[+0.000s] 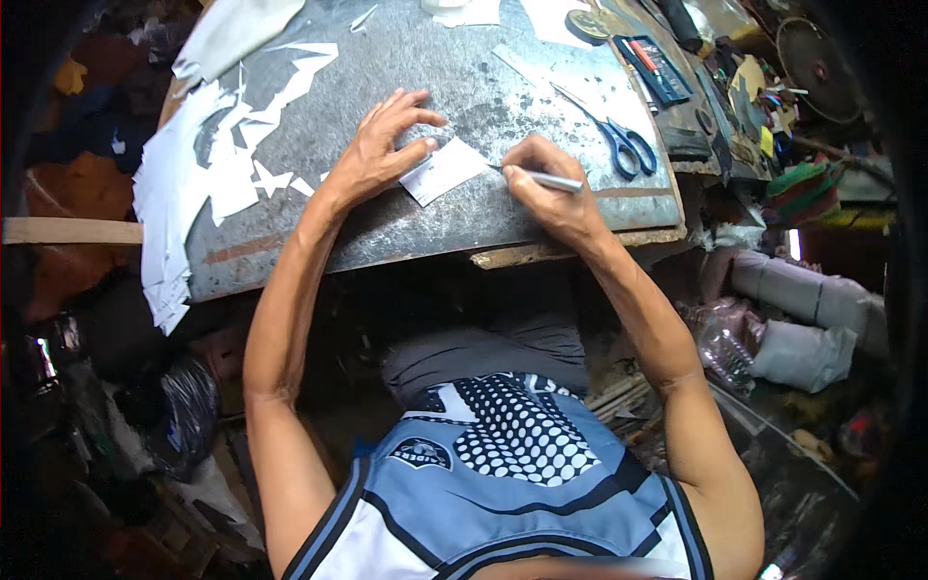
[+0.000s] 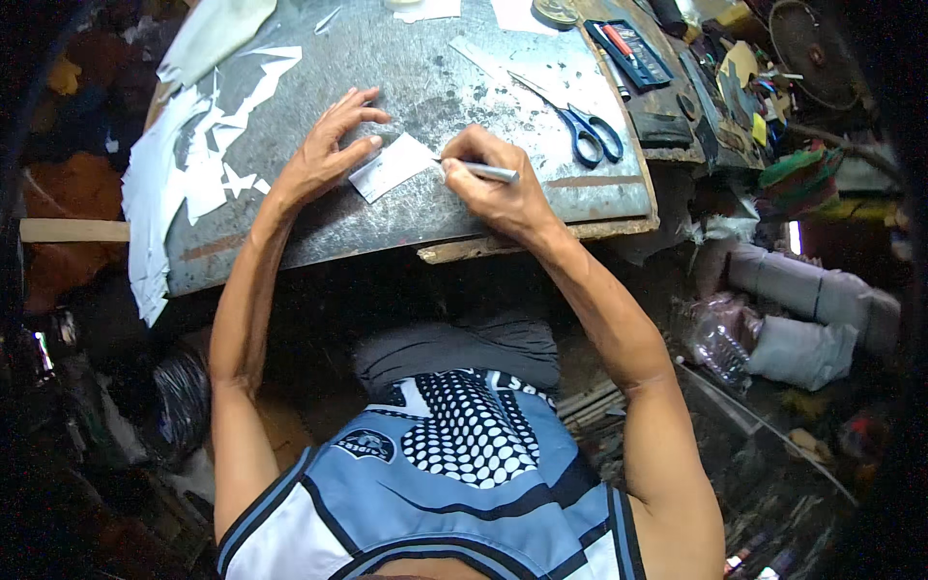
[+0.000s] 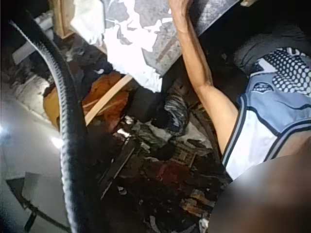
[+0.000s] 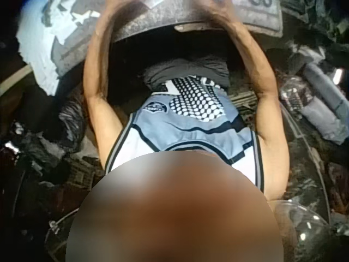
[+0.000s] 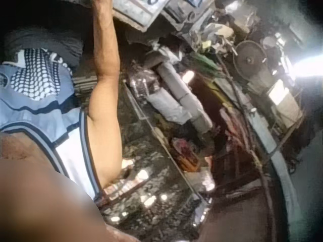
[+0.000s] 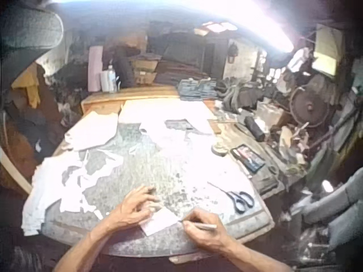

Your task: Marking and cutting out paper or synthetic material patterns for footwear manufacturing using a pen and a precision cutting tool.

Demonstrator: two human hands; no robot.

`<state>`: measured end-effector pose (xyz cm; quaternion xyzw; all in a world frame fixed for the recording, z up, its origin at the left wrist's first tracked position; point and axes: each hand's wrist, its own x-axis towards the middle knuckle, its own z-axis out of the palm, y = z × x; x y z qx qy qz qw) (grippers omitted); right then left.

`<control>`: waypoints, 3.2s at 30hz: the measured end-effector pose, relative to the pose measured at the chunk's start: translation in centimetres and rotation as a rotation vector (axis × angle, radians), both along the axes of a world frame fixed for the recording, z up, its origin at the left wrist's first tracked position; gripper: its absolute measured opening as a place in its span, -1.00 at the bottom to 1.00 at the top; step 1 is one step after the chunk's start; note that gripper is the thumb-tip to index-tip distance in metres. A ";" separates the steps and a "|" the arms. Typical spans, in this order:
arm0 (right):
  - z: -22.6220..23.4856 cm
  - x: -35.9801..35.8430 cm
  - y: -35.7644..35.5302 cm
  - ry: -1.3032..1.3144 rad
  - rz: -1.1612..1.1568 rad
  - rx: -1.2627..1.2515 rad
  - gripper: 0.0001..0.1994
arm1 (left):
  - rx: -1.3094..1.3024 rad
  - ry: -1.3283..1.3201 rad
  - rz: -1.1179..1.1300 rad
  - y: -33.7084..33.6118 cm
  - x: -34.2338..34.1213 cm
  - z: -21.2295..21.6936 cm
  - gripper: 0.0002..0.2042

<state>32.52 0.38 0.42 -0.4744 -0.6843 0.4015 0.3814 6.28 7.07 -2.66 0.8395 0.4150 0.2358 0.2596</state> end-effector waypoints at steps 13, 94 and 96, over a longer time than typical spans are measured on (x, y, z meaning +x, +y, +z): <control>-0.7 -2.6 -3.9 -0.366 0.205 0.536 -0.82 | 0.184 0.044 0.153 -8.0 -1.2 0.9 -0.50; 1.2 2.8 5.4 -0.826 -0.033 0.348 -0.52 | -0.259 -0.760 0.257 -1.0 3.9 4.4 -0.68; 0.7 3.6 7.5 -0.878 -0.036 0.359 -0.54 | -0.296 -0.709 0.270 0.7 4.6 4.0 -0.64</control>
